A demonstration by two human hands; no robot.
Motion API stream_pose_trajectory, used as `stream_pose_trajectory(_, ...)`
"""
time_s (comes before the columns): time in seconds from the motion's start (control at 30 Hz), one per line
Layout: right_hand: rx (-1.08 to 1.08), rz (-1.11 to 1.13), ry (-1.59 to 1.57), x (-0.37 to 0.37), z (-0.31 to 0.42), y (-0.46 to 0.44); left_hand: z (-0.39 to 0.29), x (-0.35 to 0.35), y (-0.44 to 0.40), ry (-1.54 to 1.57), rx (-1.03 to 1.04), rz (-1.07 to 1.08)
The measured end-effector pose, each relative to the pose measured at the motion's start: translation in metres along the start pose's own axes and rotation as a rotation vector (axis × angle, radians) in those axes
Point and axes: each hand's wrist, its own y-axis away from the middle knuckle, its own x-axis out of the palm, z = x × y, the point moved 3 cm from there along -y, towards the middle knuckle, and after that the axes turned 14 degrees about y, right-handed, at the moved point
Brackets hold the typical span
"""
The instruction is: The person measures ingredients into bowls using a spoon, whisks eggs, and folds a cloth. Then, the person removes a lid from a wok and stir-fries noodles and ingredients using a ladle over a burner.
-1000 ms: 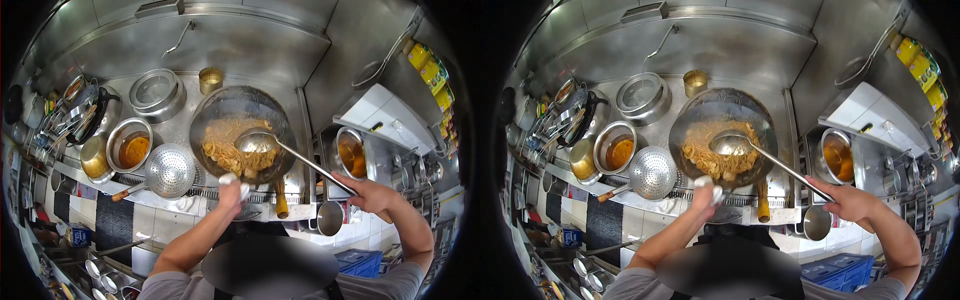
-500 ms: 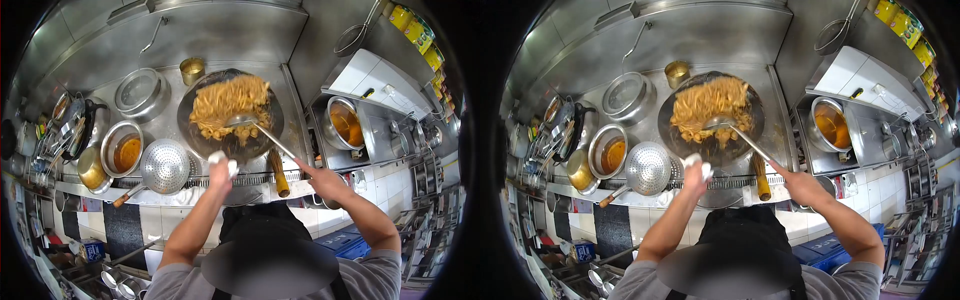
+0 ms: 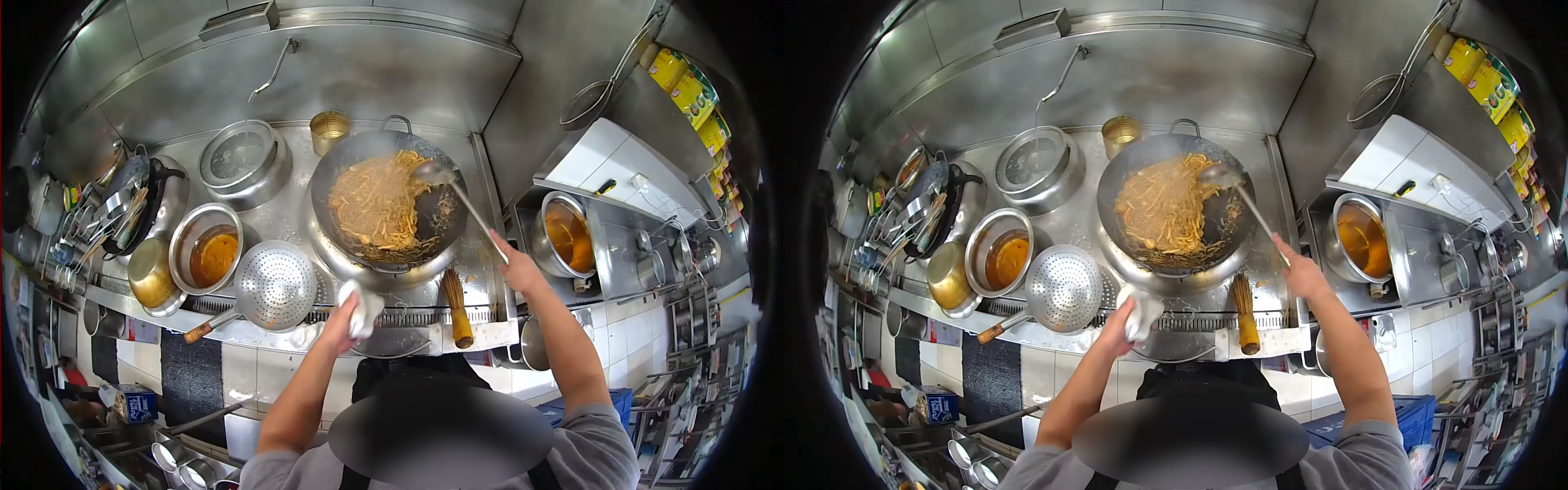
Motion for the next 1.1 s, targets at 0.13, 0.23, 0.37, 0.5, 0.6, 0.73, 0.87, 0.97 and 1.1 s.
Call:
stream_pose_trajectory(0.13,0.106,-0.127,-0.293,0.028,0.028,-0.031,0.009,-0.044,0.054,0.075,0.066,-0.049)
stream_pose_trajectory(0.23,0.18,0.002,-0.681,0.067,0.107,-0.048,0.021,-0.063,0.052,0.061,0.136,-0.103)
stream_pose_trajectory(0.37,0.06,0.402,-1.143,-0.002,0.133,-0.011,0.014,-0.07,0.078,-0.081,0.196,-0.129)
stream_pose_trajectory(0.5,0.002,0.277,-0.973,-0.064,0.107,0.016,-0.004,-0.085,0.11,-0.029,0.233,-0.207)
stream_pose_trajectory(0.6,0.114,0.179,-0.838,-0.061,0.108,-0.035,-0.01,-0.073,0.086,-0.07,0.271,-0.184)
stream_pose_trajectory(0.73,0.049,0.004,-0.477,0.008,0.127,-0.117,-0.001,-0.026,0.009,-0.111,0.188,-0.112)
stream_pose_trajectory(0.87,-0.126,0.202,-0.022,0.018,0.186,-0.057,0.008,0.041,-0.057,-0.17,0.023,-0.101)
stream_pose_trajectory(0.97,-0.299,0.216,0.289,0.021,0.135,-0.001,-0.001,0.06,-0.091,-0.099,-0.028,-0.252)
stream_pose_trajectory(1.1,-0.329,0.314,0.732,-0.061,0.048,0.018,-0.001,0.048,-0.119,-0.259,0.017,-0.238)
